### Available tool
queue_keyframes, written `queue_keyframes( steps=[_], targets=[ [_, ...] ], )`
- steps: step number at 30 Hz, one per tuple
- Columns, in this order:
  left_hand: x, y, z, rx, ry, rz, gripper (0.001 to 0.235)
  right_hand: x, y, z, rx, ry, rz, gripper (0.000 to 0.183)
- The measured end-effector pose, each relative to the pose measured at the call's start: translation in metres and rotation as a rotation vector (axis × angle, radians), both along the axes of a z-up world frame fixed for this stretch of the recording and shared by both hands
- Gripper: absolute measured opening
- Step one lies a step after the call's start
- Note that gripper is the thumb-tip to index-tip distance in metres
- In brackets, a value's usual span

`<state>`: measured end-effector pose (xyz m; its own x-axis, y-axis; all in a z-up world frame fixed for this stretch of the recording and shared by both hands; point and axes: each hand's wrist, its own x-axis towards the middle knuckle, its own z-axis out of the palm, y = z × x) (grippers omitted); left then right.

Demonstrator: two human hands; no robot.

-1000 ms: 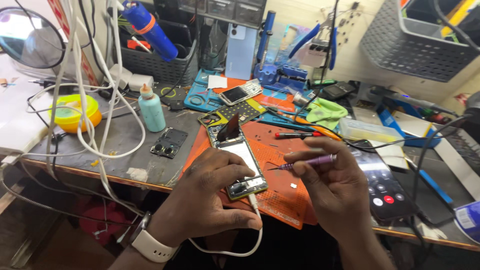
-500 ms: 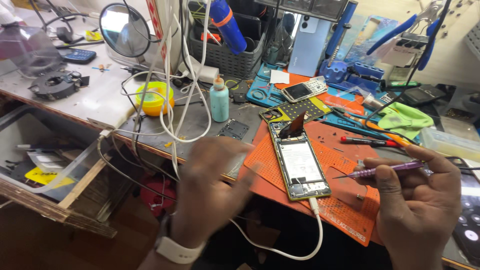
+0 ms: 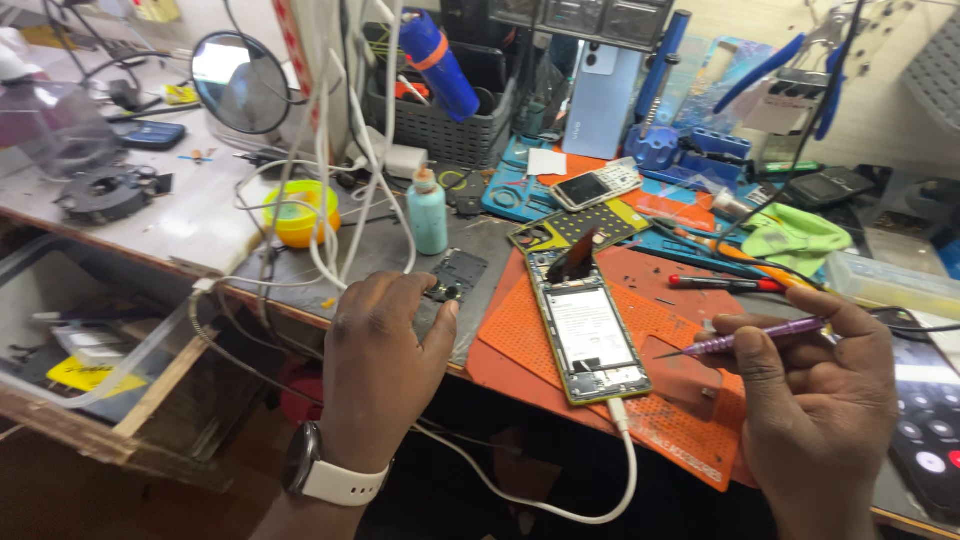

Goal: The person works on a disassembled mobile phone, connecting a charging cable and using a screwdriver to manipulate internal components. The person repeatedly pries and adjusts parts near the battery and motherboard while the phone remains open on the workbench.

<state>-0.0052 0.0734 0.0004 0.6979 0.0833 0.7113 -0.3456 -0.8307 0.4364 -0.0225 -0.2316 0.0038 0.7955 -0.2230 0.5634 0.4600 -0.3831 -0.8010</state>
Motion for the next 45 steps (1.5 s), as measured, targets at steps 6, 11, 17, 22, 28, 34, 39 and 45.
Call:
queue_keyframes(
  steps=[6,11,17,22,28,34,39,45],
  targets=[
    [0.007,-0.027,0.007,-0.060,0.042,-0.159,0.027,0.001,0.002,-0.001,0.109,-0.067,0.036,0.037],
    [0.020,-0.039,0.010,-0.052,-0.072,-0.328,0.026,0.008,0.008,0.018,0.064,-0.019,0.030,0.019],
    [0.025,-0.039,0.004,-0.164,0.088,-0.342,0.024,0.029,0.014,0.043,-0.200,0.095,-0.043,0.010],
    [0.023,-0.036,0.000,-0.143,0.049,-0.349,0.025,0.041,0.025,0.046,-0.308,0.169,-0.110,0.008],
    [0.023,-0.034,-0.003,-0.138,0.000,-0.354,0.024,0.046,0.028,0.039,-0.278,0.186,-0.077,0.009],
    [0.022,-0.035,-0.001,-0.161,0.014,-0.350,0.024,0.044,0.022,0.037,-0.213,0.127,-0.047,0.010],
    [0.018,-0.044,0.004,-0.140,-0.091,-0.408,0.022,0.026,0.005,0.032,0.091,0.078,0.164,0.014],
    [0.014,-0.063,0.009,-0.206,0.106,-0.630,0.027,0.006,0.002,0.006,0.414,0.104,0.357,0.021]
  ],
)
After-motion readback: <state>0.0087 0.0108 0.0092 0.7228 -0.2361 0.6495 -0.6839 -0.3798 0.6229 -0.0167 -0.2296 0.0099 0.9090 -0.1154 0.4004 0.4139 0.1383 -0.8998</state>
